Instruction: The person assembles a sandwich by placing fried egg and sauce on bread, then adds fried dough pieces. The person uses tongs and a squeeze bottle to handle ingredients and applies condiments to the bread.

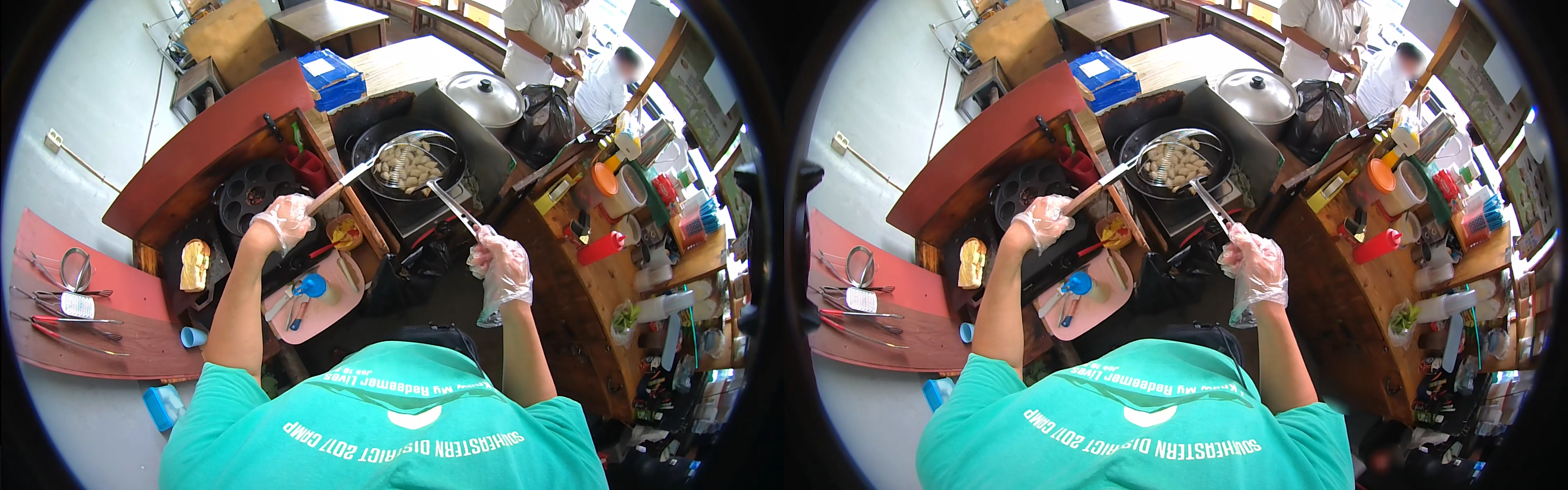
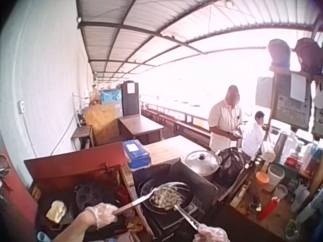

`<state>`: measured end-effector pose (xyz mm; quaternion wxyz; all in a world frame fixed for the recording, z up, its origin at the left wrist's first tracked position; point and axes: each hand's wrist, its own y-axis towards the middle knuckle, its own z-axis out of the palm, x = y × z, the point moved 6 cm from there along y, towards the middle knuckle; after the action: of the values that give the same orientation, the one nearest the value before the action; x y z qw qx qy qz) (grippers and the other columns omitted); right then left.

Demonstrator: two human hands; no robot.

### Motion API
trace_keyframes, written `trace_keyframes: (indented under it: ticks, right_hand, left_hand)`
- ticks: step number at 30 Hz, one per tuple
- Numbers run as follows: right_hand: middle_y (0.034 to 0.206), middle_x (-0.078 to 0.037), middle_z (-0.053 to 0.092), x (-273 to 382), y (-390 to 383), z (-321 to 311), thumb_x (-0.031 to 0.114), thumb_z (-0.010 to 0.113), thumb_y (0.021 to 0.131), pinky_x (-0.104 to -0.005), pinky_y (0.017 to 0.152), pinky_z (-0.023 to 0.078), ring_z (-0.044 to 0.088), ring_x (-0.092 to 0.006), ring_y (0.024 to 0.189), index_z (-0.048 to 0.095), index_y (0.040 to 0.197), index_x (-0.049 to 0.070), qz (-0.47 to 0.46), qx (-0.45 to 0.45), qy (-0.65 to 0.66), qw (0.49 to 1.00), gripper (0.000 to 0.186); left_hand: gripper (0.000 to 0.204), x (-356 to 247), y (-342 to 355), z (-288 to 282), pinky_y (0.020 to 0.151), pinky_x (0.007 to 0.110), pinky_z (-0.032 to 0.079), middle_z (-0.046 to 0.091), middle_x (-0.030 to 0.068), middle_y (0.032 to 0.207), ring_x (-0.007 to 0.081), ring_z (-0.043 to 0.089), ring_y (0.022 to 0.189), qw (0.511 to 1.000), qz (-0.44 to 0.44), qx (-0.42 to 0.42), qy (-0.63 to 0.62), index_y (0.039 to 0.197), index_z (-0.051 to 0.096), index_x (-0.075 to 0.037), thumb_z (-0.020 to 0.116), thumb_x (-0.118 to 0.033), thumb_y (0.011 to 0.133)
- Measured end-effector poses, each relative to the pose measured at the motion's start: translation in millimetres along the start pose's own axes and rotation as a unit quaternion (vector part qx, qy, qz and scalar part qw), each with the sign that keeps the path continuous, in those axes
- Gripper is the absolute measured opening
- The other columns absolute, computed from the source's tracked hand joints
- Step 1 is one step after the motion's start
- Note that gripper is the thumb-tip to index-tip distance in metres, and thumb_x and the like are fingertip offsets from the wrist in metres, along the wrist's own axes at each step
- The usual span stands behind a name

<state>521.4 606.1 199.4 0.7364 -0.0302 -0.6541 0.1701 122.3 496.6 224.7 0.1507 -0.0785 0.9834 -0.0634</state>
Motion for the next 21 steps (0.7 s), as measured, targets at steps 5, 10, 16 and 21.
trace_keyframes:
  ticks: [5,10,16,21]
  right_hand:
    - [0.062,-0.004,0.056,-1.5,3.2,-2.0,0.024,0.069,0.092,-0.0259,0.048,0.035,0.048,-0.0107,0.052,0.067,0.078,-0.001,-0.015,-0.005,0.012,1.0,0.029]
    - [0.063,-0.004,0.061,-12.2,11.6,-2.2,0.029,0.073,0.093,-0.0279,0.052,0.041,0.055,-0.0109,0.055,0.069,0.075,0.001,0.013,0.023,0.051,0.998,0.033]
    - [0.063,-0.005,0.061,-13.8,16.2,-4.1,0.027,0.073,0.093,-0.0277,0.053,0.042,0.055,-0.0117,0.054,0.07,0.076,-0.001,0.0,0.013,0.059,0.998,0.032]
    - [0.063,-0.005,0.063,-14.7,14.4,-9.7,0.027,0.073,0.092,-0.0274,0.054,0.044,0.057,-0.0126,0.054,0.07,0.076,-0.001,0.001,0.016,0.056,0.998,0.033]
  left_hand:
    - [0.037,18.7,32.6,24.0,0.094,0.049,0.053,0.069,0.023,0.109,0.0412,0.066,0.105,0.992,-0.009,-0.106,0.065,0.119,0.062,-0.005,0.059,-0.026,0.088]
    - [0.026,7.2,63.5,52.6,0.079,0.044,0.06,0.069,0.0191,0.091,0.0347,0.073,0.083,0.957,0.057,-0.25,0.132,0.108,0.061,0.0,0.057,-0.019,0.091]
    - [0.026,2.7,79.0,68.5,0.082,0.046,0.06,0.071,0.0223,0.093,0.0372,0.073,0.087,0.969,0.062,-0.202,0.124,0.108,0.063,0.002,0.056,-0.017,0.091]
    - [0.024,3.2,82.7,72.9,0.083,0.049,0.059,0.072,0.0242,0.097,0.0396,0.072,0.092,0.981,0.026,-0.172,0.084,0.107,0.065,0.0,0.057,-0.017,0.091]
